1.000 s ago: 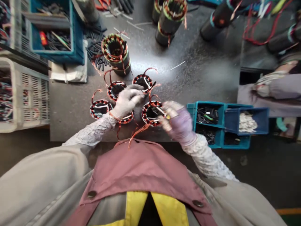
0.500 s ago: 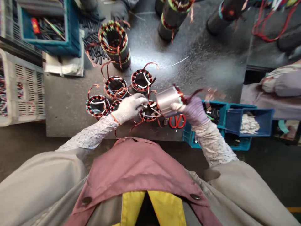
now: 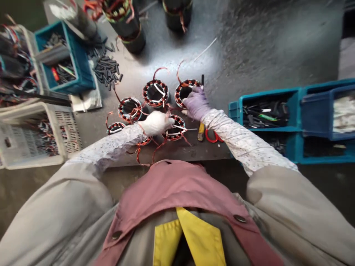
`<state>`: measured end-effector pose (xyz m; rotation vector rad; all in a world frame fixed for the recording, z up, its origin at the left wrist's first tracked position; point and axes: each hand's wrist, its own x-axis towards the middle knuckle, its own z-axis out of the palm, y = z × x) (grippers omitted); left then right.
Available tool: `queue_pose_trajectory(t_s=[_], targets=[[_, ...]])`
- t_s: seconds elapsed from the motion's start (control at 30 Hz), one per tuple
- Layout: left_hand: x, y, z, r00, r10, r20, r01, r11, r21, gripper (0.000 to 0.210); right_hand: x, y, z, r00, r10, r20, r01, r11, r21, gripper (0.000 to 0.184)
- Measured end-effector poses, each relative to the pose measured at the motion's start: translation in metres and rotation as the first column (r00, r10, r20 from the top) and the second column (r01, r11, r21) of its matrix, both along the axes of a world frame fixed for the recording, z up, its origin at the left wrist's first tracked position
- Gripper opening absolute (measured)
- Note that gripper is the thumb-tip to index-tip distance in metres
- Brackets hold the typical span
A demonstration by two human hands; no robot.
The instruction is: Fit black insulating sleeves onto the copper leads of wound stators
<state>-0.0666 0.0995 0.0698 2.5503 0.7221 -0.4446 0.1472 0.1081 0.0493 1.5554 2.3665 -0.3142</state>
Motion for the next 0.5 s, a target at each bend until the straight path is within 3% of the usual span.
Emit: queue_pose_trajectory(t_s=[0.13, 0.23, 0.3, 0.4, 0.5], targets=[[-0.02, -0.018, 0.0, 0.979, 0.202, 0.008, -0.202, 0.979, -0.006, 0.037, 0.003, -0.05, 0.027, 0.982, -0.062, -0.178, 0.081, 0.991, 0.103, 0.042], [-0.02, -0.03, 0.007, 0.98, 0.196, -0.016, -0.197, 0.98, -0.012, 0.059, -0.007, -0.105, 0.037, 0.952, 0.006, -0.306, 0.029, 0.994, 0.107, 0.037], [-0.013, -0.034, 0.012, 0.981, 0.176, -0.088, -0.174, 0.984, 0.027, 0.068, -0.022, -0.13, 0.034, 0.956, 0.027, -0.292, -0.01, 0.998, 0.057, 0.04], [0.002, -0.029, 0.014, 0.952, 0.22, -0.214, -0.213, 0.976, 0.054, 0.042, -0.045, -0.142, 0.023, 0.981, -0.049, -0.187, 0.052, 0.999, 0.009, 0.055], [0.015, -0.016, 0.013, 0.938, 0.246, -0.244, -0.26, 0.965, -0.027, 0.038, -0.058, -0.134, 0.018, 0.986, -0.107, -0.128, 0.106, 0.994, -0.008, 0.055]])
